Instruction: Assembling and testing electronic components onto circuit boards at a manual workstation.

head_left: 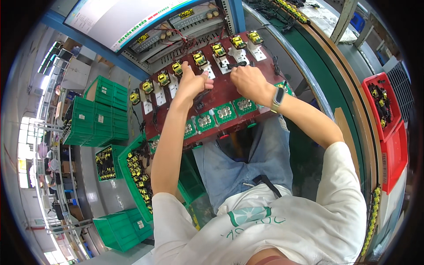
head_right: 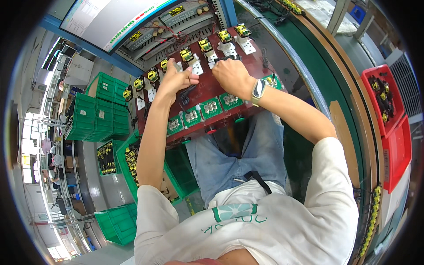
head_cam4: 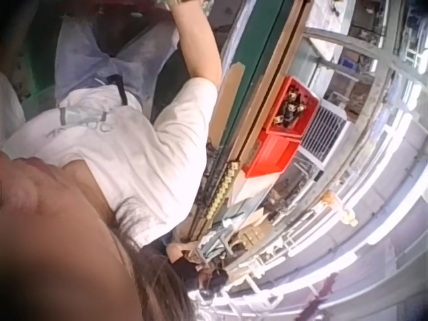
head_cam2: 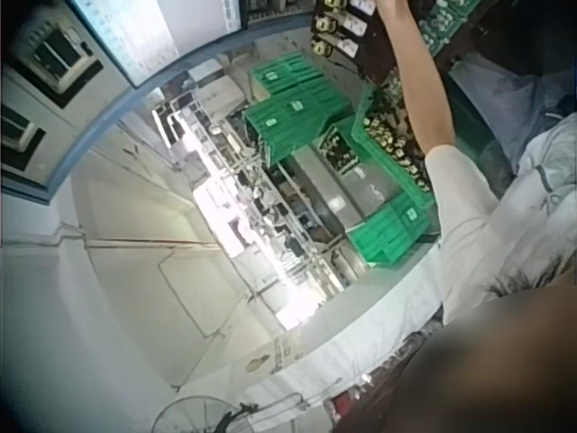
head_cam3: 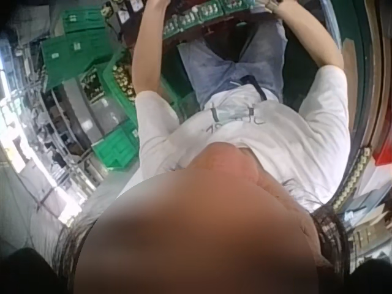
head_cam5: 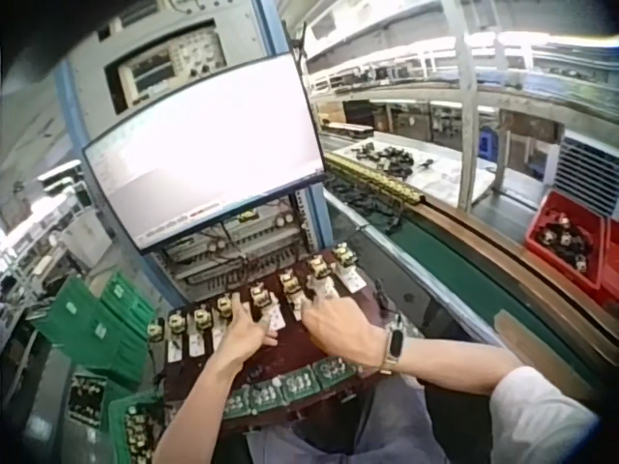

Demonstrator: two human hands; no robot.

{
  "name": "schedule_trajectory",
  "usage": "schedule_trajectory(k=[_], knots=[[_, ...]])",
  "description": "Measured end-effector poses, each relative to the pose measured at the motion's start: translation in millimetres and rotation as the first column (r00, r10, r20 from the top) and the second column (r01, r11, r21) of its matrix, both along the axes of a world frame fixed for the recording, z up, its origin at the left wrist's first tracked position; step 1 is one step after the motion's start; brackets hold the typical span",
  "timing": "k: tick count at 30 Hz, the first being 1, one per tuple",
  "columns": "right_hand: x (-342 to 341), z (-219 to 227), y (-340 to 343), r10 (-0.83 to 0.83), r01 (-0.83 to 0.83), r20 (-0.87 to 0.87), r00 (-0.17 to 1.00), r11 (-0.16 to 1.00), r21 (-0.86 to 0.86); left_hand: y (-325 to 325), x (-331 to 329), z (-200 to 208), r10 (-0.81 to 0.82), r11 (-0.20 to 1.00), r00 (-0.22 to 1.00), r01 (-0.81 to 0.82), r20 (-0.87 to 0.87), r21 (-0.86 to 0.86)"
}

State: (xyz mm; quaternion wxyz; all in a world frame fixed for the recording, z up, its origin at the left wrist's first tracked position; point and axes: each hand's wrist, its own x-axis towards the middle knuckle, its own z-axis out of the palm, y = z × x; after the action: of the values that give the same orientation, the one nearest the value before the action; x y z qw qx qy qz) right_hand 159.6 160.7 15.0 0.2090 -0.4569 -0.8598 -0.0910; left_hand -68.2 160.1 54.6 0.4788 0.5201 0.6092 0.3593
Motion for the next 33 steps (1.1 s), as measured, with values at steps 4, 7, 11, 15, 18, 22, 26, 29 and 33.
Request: schedule_trajectory(k=[4,7,11,15,18,22,26,29,33], knots=[[4,-42,18,0.077,-0.084,0.136,0.988,0.996,0.043,5,-2,6,0.036,0.995,0.880,0.010,0.474,-0.095],[3,6,12,-0.020,0.027,0.019,1.000,0.843,-0.537,-5,-6,9,0.107,0.982,0.774,0.016,0.624,-0.189],[17,21,-3,-0.201,-0.155,-0.341,0.918,0.609,-0.778,-20,8,0,0.176,0.976,0.667,-0.025,0.724,-0.215],[29,12,-25,-0.343,-0.432,-0.649,0.680,0.528,-0.731,-38,17,-13,0.186,0.976,0.553,-0.005,0.812,-0.220],[38,3,-39,-0.197,-0.325,-0.670,0.716,0.755,-0.569,-44,15,-19,0.077,0.954,0.395,0.239,0.915,-0.183],[39,-4,-48,-0.178,-0.324,-0.701,0.690,0.791,-0.520,-111,35,-14,0.074,0.951,0.504,0.225,0.861,-0.213],[42,-10,-47,-0.197,-0.459,-0.789,0.582,0.722,-0.518,-144,31,-17,0.015,0.958,0.605,0.220,0.796,-0.185],[43,-11,-44,-0.192,-0.555,-0.841,0.507,0.674,-0.488,-154,24,-11,-0.074,0.979,0.795,0.172,0.603,-0.107],[39,-17,-46,-0.198,-0.507,-0.831,0.519,0.712,-0.486,-140,7,-9,-0.099,0.995,0.917,0.101,0.385,0.014]])
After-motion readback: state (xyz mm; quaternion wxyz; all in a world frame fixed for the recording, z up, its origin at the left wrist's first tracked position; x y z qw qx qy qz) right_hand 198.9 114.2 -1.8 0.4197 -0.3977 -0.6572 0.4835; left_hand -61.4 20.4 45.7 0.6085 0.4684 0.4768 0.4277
